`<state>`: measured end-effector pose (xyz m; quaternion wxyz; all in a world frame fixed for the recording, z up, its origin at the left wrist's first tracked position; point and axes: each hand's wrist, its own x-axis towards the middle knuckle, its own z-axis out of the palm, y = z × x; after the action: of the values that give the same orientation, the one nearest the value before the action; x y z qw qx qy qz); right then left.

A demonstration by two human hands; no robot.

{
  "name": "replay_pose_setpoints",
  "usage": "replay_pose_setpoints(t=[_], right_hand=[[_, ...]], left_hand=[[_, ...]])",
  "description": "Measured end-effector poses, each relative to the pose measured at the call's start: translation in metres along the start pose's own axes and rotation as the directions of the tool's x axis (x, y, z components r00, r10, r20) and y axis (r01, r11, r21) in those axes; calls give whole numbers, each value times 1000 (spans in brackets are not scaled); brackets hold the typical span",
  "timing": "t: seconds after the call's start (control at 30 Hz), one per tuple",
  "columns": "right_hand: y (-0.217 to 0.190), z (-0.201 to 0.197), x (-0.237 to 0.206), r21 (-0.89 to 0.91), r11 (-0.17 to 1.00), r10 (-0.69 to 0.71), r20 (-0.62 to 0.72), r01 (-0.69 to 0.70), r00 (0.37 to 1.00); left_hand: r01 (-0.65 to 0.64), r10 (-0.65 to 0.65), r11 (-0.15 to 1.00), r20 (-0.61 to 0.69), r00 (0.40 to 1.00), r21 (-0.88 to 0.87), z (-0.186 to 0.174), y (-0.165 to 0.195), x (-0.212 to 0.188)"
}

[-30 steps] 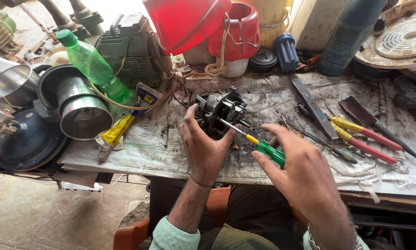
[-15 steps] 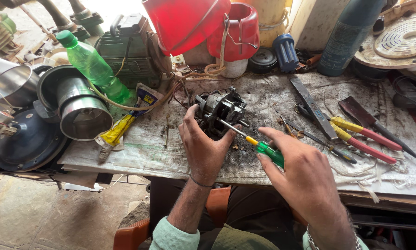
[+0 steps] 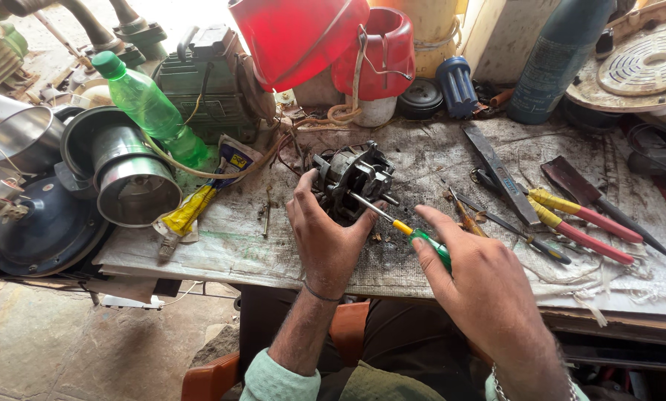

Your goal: The person sits at a cluttered workbench and works on a small electric motor from a disassembled appliance. They first bend and position a black wire against the motor, then use a green-handled screwdriver to turn a fastener on the motor housing, steadying the motor with the other hand.

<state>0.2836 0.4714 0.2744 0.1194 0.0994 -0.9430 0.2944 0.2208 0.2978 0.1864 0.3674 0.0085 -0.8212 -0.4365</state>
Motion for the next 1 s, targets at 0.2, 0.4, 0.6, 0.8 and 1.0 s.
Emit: replay_pose_setpoints(t=[0.2, 0.4, 0.6, 0.8, 1.0], right_hand=[[-1, -1, 0, 27, 999, 43, 41, -44, 998], [-1, -1, -2, 2, 999, -49, -39, 49, 998], [3, -1, -1, -24, 1000, 10, 37, -9, 999], [2, 1, -2, 26, 998, -59, -15, 60, 998], [3, 0, -2, -12, 1000, -27, -8, 27, 1000]], left_hand=[[10, -10, 1000, 8, 1000, 3, -1, 1, -1], [11, -11, 1000, 14, 1000, 9, -1, 2, -1], [-23, 23, 1000, 10, 1000, 0, -1, 2, 0], [20, -20, 1000, 15, 1000, -7, -1, 2, -2], [-6, 6, 1000, 7, 1000, 9, -1, 2, -1]])
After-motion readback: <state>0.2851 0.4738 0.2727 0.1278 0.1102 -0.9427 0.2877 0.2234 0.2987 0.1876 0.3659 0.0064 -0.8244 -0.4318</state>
